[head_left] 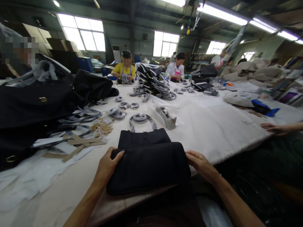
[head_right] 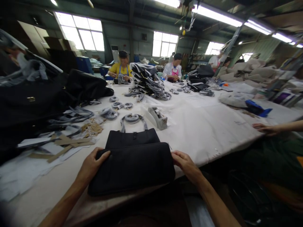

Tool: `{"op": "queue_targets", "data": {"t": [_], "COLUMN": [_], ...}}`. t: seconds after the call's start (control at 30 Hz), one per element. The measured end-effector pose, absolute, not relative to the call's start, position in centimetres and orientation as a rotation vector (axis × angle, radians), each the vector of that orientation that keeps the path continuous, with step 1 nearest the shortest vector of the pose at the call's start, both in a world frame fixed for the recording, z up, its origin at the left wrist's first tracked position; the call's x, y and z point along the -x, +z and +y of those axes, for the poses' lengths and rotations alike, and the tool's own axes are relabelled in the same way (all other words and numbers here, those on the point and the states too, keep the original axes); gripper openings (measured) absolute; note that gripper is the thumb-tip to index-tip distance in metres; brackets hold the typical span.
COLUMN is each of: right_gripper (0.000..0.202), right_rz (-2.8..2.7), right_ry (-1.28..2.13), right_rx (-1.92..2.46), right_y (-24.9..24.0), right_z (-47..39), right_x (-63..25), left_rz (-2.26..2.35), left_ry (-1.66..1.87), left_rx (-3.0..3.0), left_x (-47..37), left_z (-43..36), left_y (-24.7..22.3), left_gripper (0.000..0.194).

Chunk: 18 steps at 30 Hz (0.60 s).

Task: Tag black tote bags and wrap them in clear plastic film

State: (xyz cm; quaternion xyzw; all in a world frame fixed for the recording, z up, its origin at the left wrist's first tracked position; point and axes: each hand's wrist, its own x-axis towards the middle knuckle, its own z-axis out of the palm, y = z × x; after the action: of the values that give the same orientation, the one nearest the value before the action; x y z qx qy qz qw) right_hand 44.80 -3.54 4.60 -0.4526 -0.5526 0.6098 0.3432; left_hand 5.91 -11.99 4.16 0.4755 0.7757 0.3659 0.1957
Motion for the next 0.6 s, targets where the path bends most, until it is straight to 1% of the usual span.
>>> {"op": "queue_targets", "data": {"t": [0.07,0.1,0.23,0.27,0.33,0.4,0.53,0.6], "right_gripper": [0.046,0.049,0.045,0.044,0.043,0.040,0.025,0.024], "right_rz": [-1.448,-1.478,-1.530,-1.508,-1.429,-1.300,-1.031,-0.875], "right_ry": [1.638,1.598,1.335,1.355,1.515,1.700,2.019,2.177], "right_rx": [1.177,1.217,1.410,1.408,1.376,1.345,1.251,1.210], "right_y": [4.8,4.7,3.8,3.7,3.7,4.3,6.0,6.6], "right_z": [-3.6,-3.4,-1.8,-1.4,-0.7,-0.4,-1.0,-1.6], "right_x": [-45.2,-45.1,-43.6,-43.2,-42.6,-42.3,-42.1,-42.0], "left_rz": [2.219,2.214,2.021,1.965,1.868,1.730,1.408,1.327], "left_ry": [1.136,1.191,1.235,1.219,1.197,1.155,1.037,1.028], "left_rx": [-1.267,-1.211,-0.894,-0.822,-0.701,-0.611,-0.369,-0.163], "left_x": [-6.1,-6.1,-5.6,-5.5,-5.4,-5.5,-6.7,-7.6], "left_z": [-11.8,-11.6,-10.5,-10.3,-10.1,-10.6,-12.7,-14.1], "left_y": [3.6,3.3,3.3,3.7,4.8,5.9,7.1,7.0], "left_gripper": [0.050,0.055,0.072,0.075,0.077,0.072,0.045,0.037]}}
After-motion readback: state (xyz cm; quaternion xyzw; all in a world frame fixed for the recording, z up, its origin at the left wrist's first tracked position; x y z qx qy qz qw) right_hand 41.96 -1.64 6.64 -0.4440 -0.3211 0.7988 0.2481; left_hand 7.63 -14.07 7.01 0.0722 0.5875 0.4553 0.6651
